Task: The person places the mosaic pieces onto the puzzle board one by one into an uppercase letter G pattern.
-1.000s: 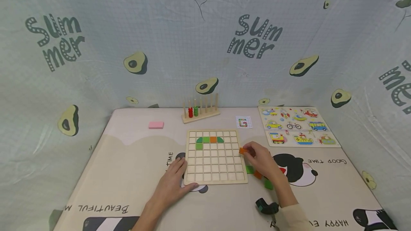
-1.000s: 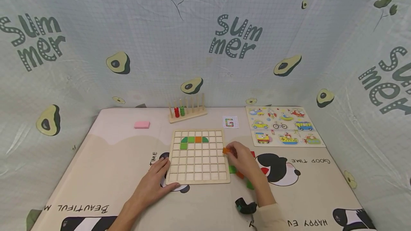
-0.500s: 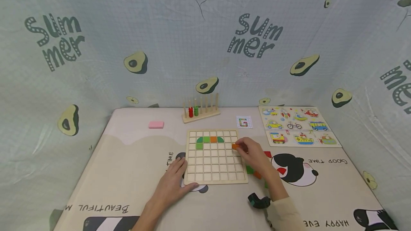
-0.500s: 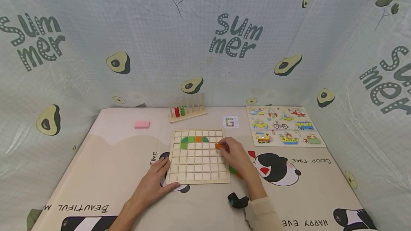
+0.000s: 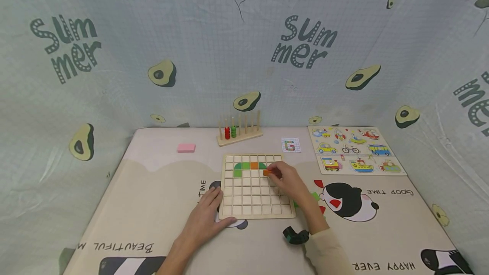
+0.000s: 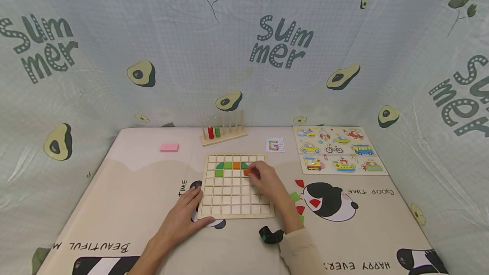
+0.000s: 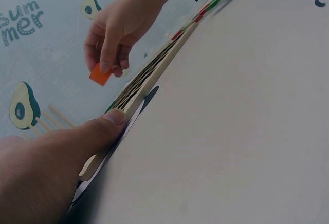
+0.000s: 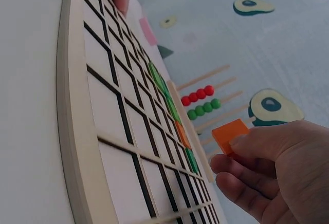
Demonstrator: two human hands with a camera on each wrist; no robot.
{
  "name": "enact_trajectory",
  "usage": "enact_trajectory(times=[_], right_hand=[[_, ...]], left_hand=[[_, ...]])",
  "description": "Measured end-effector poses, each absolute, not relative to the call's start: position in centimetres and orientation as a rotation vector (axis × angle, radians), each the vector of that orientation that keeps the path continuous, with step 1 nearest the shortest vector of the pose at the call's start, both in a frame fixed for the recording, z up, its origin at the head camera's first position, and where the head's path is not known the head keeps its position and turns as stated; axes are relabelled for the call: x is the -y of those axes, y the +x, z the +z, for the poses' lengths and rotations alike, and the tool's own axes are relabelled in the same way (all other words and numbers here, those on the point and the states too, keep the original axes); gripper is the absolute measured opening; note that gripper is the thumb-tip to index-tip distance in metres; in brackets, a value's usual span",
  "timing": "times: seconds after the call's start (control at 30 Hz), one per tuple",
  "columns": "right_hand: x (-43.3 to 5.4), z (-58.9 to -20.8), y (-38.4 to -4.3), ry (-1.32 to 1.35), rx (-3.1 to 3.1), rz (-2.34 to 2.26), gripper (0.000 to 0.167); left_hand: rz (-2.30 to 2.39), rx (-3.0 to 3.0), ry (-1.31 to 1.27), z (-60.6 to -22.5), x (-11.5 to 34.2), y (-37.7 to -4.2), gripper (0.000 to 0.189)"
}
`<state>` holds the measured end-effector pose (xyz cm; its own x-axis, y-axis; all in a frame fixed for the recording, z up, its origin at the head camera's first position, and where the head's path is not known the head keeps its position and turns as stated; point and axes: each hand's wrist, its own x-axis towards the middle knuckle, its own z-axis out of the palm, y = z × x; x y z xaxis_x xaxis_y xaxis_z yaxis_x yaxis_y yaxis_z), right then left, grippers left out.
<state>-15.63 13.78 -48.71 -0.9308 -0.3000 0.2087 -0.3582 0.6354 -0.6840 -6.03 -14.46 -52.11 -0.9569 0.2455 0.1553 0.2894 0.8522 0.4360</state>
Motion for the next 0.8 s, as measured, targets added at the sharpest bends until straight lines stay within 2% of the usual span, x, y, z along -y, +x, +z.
enact_trajectory(times=[0.8], right_hand=[[-9.1, -50.2, -16.1, 0.668, 2.830, 1.160, 0.013]], left_hand=[[-0.708, 2.906, -0.439, -52.1, 14.5, -6.0, 0.089]])
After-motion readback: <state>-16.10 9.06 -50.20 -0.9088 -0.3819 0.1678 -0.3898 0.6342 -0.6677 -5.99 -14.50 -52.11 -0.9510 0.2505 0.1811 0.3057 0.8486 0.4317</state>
